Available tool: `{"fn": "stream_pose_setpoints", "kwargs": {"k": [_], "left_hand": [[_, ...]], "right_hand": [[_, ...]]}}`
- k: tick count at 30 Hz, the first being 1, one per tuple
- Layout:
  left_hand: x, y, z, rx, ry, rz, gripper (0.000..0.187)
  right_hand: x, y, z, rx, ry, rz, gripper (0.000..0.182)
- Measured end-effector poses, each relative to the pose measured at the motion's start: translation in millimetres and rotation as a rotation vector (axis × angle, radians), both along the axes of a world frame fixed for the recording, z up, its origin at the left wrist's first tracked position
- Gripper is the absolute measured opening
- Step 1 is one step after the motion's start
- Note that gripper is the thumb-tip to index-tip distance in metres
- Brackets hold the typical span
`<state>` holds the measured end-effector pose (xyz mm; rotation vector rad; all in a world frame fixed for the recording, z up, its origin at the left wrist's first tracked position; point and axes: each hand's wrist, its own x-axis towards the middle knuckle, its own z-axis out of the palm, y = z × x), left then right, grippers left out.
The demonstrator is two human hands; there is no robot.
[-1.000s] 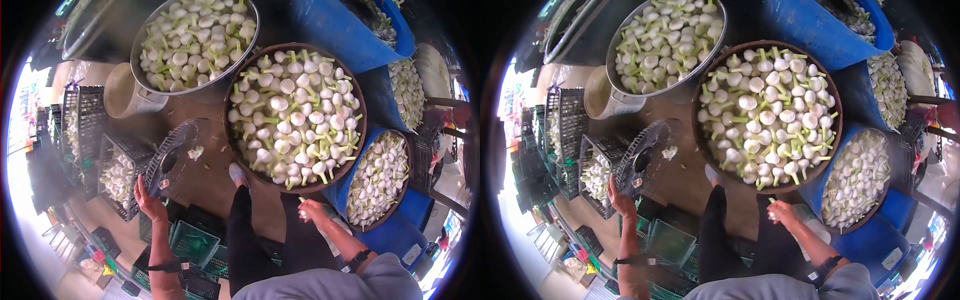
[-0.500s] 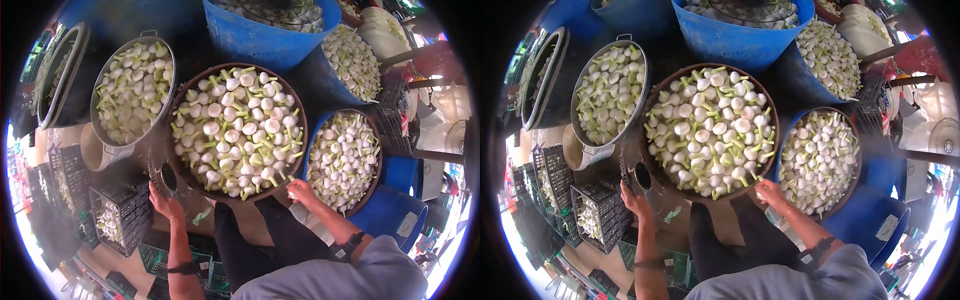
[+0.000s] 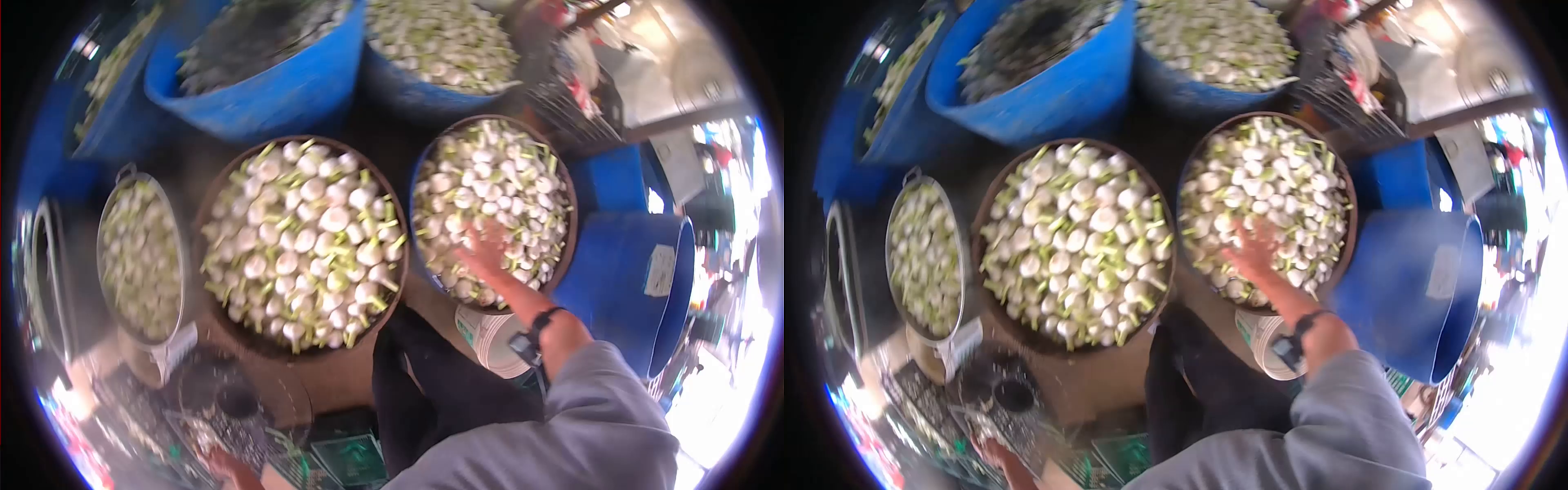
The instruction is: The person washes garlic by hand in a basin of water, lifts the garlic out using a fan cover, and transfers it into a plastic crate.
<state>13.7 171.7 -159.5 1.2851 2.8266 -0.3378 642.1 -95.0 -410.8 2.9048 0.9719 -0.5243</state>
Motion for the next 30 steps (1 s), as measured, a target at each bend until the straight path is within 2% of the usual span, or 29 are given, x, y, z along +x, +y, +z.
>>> {"fn": "stream_pose_setpoints", "kwargs": {"k": [1,2,4,5,7,10,13,14,17,18,19,21,24,26,28,29,30], "left_hand": [[-105.1,-6.9,-57.8,0.704,-0.618,0.041,0.031],[-102.7,-20.1,-57.9,0.718,-0.706,0.163,0.031],[-77.3,-37.6,-51.9,0.633,-0.785,0.244,0.031],[-69.2,-41.5,-54.0,0.601,-0.824,0.247,0.031],[-53.7,-46.2,-62.5,0.546,-0.897,0.254,0.032],[-39.7,-45.9,-66.0,0.491,-0.996,0.239,0.033],[-28.7,-45.3,-65.4,0.443,-1.079,0.224,0.034],[-25.2,-45.5,-65.0,0.429,-1.100,0.218,0.034],[-13.1,-48.1,-59.1,0.375,-1.142,0.200,0.036],[-9.8,-49.8,-57.4,0.362,-1.155,0.195,0.036],[-4.4,-51.1,-56.3,0.344,-1.171,0.186,0.037],[3.4,-58.4,-57.3,0.317,-1.177,0.189,0.038],[8.8,-75.0,-56.1,0.295,-1.185,0.203,0.039],[10.7,-86.8,-49.5,0.273,-1.170,0.202,0.040],[20.1,-96.1,-43.1,0.247,-1.168,0.207,0.041],[24.3,-98.8,-39.9,0.240,-1.179,0.212,0.042],[26.9,-100.6,-35.2,0.236,-1.189,0.219,0.043]], "right_hand": [[-7.6,17.3,5.9,-0.048,-0.019,-0.013,0.083],[-7.5,31.7,4.4,-0.124,-0.032,-0.067,0.083],[0.3,40.0,-5.3,-0.194,0.027,-0.120,0.087],[12.8,1.0,-66.6,0.306,-0.204,0.157,0.086],[23.4,29.7,-4.6,-0.101,0.149,-0.064,0.080],[34.5,2.5,-77.5,-0.325,0.015,0.076,0.068],[37.4,6.0,-28.1,-0.385,0.348,0.109,0.064],[36.6,-0.3,-13.3,-0.315,0.421,0.116,0.063],[56.6,10.3,36.0,0.068,0.140,-0.087,0.060],[66.0,16.4,47.7,0.225,-0.166,-0.050,0.060],[84.2,19.7,36.4,0.246,-0.242,-0.007,0.060],[103.0,29.5,-6.4,0.143,-0.142,-0.017,0.059],[120.7,33.6,-68.0,0.158,-0.251,0.096,0.056],[146.2,31.9,-143.9,0.006,-0.098,0.128,0.053],[141.1,23.6,-185.6,0.306,0.040,0.090,0.040],[139.5,22.7,-156.7,0.244,0.087,0.071,0.038],[129.6,20.5,-100.0,0.184,0.137,0.055,0.036]]}}
